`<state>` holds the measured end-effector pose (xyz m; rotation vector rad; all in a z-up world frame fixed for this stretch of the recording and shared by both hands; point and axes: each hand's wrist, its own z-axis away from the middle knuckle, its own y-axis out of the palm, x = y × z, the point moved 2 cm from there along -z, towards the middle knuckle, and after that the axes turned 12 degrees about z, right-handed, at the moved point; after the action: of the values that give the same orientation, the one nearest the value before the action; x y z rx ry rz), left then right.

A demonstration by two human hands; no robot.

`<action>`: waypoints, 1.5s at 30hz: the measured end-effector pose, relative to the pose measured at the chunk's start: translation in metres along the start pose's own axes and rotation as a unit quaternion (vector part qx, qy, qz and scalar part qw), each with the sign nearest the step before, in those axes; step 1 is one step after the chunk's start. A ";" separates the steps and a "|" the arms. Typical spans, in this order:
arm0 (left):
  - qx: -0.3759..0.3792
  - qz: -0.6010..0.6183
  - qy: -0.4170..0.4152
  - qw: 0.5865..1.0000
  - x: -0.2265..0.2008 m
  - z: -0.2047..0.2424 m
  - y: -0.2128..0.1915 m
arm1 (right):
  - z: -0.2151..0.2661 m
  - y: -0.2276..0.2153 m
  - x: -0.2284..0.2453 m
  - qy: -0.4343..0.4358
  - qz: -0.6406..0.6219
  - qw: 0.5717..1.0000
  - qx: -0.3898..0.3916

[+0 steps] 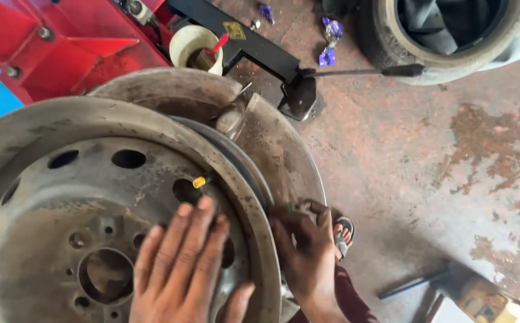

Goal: Using a tire changer machine to mount or demount a tire on a rim.

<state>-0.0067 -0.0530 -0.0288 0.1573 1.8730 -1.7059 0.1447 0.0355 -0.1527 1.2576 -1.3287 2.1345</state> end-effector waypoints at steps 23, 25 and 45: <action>-0.070 -0.057 0.001 0.996 0.010 0.007 0.021 | -0.045 -0.001 -0.011 -0.065 0.243 0.967 -0.032; -0.052 -0.049 0.001 0.997 0.008 -0.001 0.013 | -0.080 0.006 0.008 -0.060 0.254 0.965 -0.036; -0.097 -0.059 -0.044 0.993 0.016 0.012 0.016 | -0.043 0.002 0.007 -0.038 0.175 0.984 -0.008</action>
<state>-0.0084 -0.0662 -0.0503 -0.1065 2.0027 -1.5667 0.1178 0.0694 -0.1561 1.1810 -1.7026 2.3168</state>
